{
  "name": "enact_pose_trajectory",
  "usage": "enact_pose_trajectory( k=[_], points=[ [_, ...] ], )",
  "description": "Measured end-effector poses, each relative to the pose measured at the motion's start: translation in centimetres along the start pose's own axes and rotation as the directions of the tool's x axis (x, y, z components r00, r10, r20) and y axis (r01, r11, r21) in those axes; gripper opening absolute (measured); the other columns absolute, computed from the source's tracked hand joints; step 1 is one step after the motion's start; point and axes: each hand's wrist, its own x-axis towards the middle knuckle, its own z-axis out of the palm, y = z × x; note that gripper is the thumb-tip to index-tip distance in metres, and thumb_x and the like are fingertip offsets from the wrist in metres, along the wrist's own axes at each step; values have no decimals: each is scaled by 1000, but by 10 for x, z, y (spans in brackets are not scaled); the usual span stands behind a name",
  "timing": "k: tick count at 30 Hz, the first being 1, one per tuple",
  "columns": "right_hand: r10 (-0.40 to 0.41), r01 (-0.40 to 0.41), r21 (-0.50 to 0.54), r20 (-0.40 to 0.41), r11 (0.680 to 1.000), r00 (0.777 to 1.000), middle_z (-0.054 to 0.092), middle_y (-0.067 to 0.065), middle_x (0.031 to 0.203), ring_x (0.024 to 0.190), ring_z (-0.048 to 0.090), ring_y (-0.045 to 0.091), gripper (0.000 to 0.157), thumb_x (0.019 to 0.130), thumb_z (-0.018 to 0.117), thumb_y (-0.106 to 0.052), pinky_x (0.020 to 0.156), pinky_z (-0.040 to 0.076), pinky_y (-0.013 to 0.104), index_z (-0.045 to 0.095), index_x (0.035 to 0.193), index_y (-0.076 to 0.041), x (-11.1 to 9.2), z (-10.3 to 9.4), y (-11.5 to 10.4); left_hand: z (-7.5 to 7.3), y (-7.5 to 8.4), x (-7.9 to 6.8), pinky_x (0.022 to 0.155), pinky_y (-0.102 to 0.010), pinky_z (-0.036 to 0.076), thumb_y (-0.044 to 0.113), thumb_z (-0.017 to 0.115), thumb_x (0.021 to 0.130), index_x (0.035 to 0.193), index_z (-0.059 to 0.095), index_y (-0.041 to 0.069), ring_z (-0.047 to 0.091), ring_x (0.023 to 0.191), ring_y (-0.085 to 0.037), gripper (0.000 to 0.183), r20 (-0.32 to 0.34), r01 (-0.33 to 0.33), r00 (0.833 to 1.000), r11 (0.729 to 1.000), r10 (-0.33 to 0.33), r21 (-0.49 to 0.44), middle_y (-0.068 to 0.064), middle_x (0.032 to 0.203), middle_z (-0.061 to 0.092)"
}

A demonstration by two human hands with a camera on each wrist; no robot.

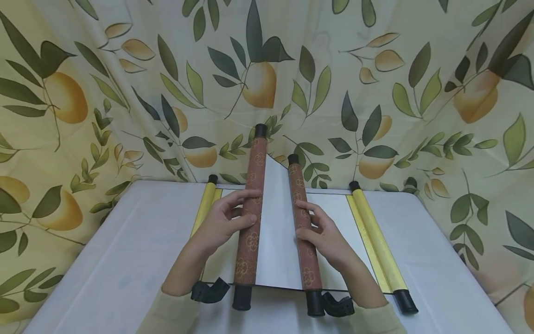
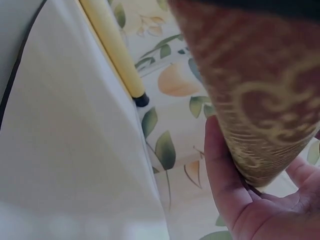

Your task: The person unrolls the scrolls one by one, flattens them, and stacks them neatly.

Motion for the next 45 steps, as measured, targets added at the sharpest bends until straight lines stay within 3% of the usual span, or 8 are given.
enact_pose_trajectory(
  k=[14,35,45],
  points=[
    [9,-9,12,5,1000,1000,40,24,144,121,53,40,65,93,63,-6,88,54,45,37,150,-25,-1,0,-3,-3,0,0,85,-33,54,6,66,92,139,56,13,59,115,-29,49,-15,35,999,999,-35,-6,-7,146,48],
    [4,-4,-3,10,1000,1000,39,21,147,122,53,37,65,94,62,-6,91,52,39,38,150,-26,-1,-1,0,-5,5,-3,86,-33,53,5,66,92,139,55,9,57,115,-30,49,-17,-5,1000,1000,5,-12,-10,145,49],
    [8,-8,-4,0,1000,1000,38,22,147,123,52,39,64,94,62,-6,92,53,42,37,150,-25,-2,-2,-2,-6,5,-3,84,-33,54,4,65,92,139,55,8,58,115,-29,49,-15,-15,1000,999,14,-30,-10,145,49]
  ],
)
